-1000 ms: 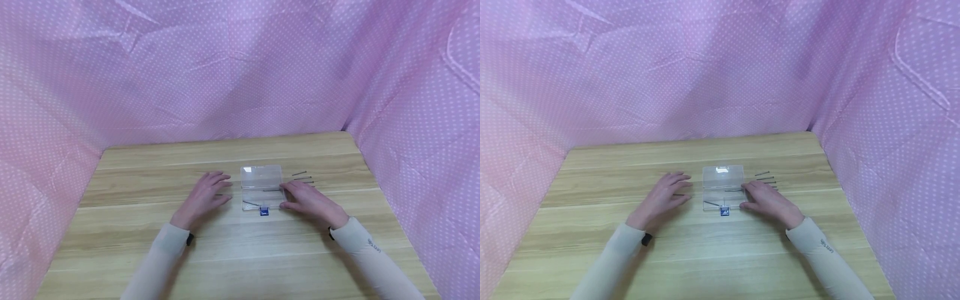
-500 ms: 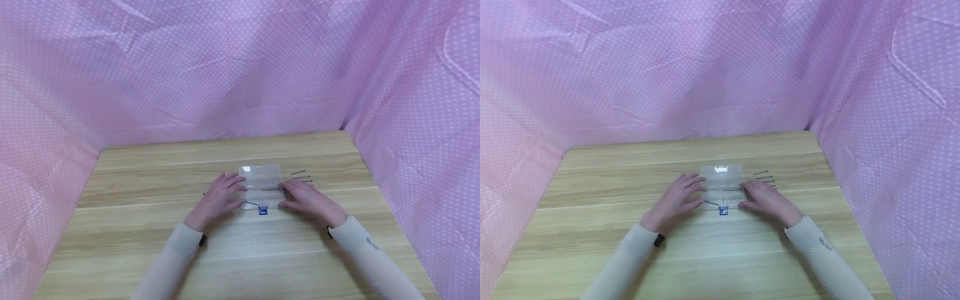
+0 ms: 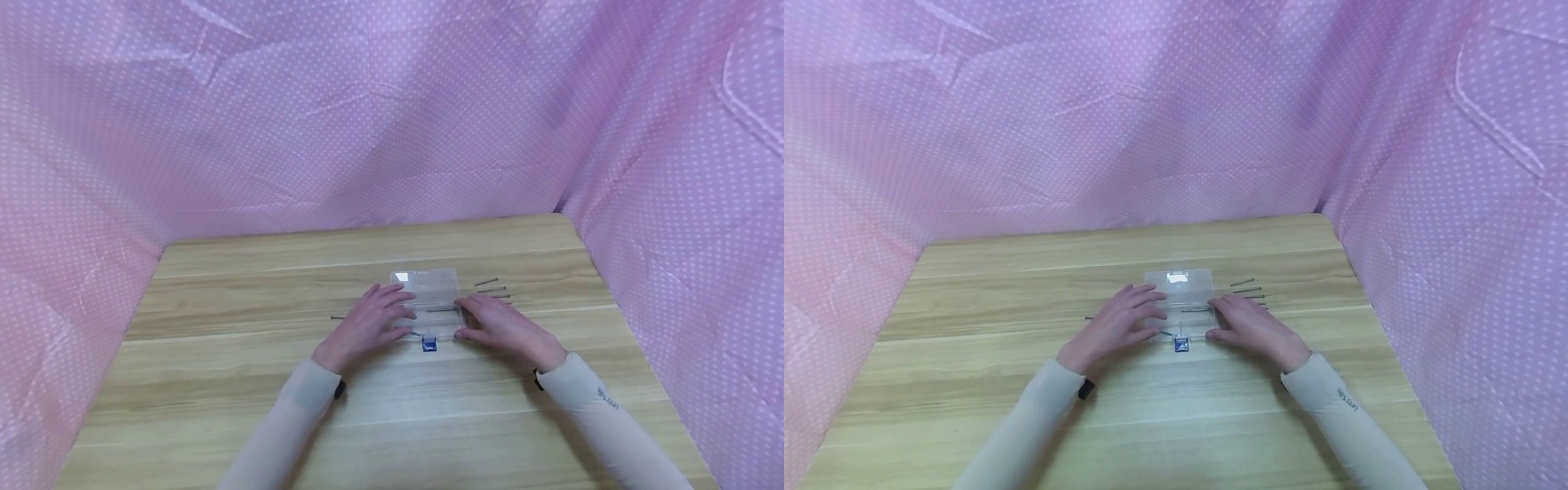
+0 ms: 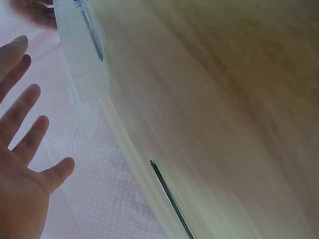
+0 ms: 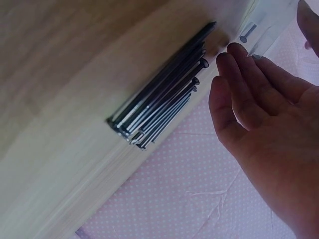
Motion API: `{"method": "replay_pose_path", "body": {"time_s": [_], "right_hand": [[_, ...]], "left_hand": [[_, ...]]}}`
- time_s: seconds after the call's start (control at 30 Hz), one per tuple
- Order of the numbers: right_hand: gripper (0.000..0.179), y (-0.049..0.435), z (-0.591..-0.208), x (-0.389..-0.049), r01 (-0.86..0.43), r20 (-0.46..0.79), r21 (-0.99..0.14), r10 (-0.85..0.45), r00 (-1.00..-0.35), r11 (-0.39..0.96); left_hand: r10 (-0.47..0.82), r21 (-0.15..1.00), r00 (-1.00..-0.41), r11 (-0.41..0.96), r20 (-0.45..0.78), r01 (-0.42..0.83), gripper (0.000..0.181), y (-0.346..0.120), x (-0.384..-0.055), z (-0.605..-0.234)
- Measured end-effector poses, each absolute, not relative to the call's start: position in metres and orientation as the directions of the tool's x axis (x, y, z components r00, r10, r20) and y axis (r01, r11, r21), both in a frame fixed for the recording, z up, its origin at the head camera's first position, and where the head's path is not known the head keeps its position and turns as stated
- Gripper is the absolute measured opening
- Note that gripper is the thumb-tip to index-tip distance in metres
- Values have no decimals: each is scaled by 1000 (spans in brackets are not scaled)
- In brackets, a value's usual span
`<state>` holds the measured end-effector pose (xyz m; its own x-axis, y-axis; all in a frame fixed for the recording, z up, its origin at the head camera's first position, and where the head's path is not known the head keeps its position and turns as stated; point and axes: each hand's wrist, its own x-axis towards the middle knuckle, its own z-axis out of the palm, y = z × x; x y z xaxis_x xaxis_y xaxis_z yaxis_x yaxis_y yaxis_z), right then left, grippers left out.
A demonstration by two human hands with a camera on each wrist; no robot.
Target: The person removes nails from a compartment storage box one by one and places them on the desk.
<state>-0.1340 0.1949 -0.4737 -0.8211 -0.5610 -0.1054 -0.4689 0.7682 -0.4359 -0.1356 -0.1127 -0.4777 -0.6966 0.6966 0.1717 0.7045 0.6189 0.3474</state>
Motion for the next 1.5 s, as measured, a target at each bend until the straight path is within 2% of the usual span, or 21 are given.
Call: {"method": "replay_pose_path", "body": {"time_s": [0.23, 0.53, 1.27, 1.5], "right_hand": [[66, 195, -475, -134, -481, -93, -435, -569, -817, 762], [65, 196, -475, -133, -483, -86, -437, -570, -817, 759], [63, 197, -476, -134, -489, -80, -442, -576, -814, 752], [64, 196, -476, -134, -484, -81, -443, -572, -817, 755]], "left_hand": [[728, 334, -672, 604, 139, 724, 22, -107, -138, -479], [727, 321, -683, 632, 72, 706, 18, -103, -139, -483], [760, 249, -627, 582, 171, 774, 6, -97, -147, -493], [764, 200, -632, 604, 133, 772, 6, -93, -148, -493]]}}
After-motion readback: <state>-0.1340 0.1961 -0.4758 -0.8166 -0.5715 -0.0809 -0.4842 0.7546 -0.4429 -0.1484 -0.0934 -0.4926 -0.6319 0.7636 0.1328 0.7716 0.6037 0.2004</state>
